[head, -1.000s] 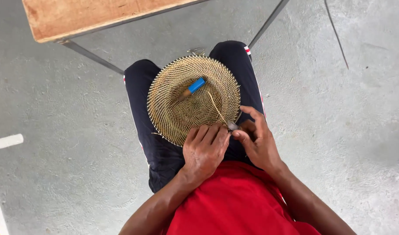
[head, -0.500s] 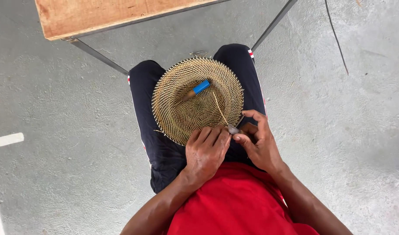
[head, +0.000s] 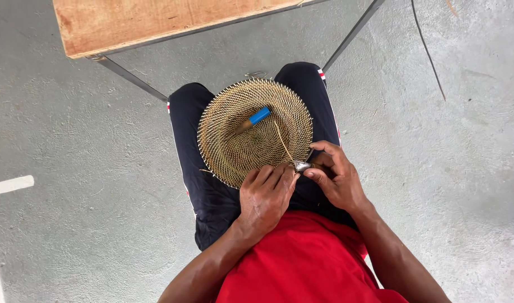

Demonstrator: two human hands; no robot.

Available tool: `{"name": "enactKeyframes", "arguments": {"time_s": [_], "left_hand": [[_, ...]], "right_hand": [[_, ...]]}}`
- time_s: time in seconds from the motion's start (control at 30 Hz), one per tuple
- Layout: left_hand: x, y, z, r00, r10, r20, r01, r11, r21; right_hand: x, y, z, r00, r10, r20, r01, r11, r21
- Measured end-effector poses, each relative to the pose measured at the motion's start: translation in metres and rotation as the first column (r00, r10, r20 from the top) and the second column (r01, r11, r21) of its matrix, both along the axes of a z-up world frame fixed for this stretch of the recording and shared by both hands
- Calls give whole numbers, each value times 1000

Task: Weaving a small basket or bowl from plant fibers.

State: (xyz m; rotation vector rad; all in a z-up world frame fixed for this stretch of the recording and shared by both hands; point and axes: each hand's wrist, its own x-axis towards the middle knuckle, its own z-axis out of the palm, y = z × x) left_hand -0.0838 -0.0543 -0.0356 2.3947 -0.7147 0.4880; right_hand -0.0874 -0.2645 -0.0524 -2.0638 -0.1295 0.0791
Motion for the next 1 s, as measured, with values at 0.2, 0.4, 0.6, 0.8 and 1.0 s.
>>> {"name": "enactKeyframes", "arguments": {"time_s": [0.2, 0.4, 0.6, 0.8, 1.0], "left_hand": [[2, -1, 6, 1000, -8, 11, 8, 1000, 6], [2, 0, 8, 1000, -4, 15, 4, 1000, 18], [2, -1, -1, 1000, -3, 31, 2, 1000, 18], [2, 0, -2, 1000, -14, 18, 14, 1000, 0], [3, -2, 1, 999, -11, 34, 11, 1000, 4]], "right_hand": [[8, -9, 0, 983, 64, 170, -60, 998, -31], [10, -15, -3, 999, 35, 39, -35, 999, -20], [14, -24, -15, 999, 52, 12, -52, 999, 1], [19, -30, -3, 992, 112, 53, -113, 993, 22], [23, -36, -4, 986, 142, 88, -139, 990, -30]]}}
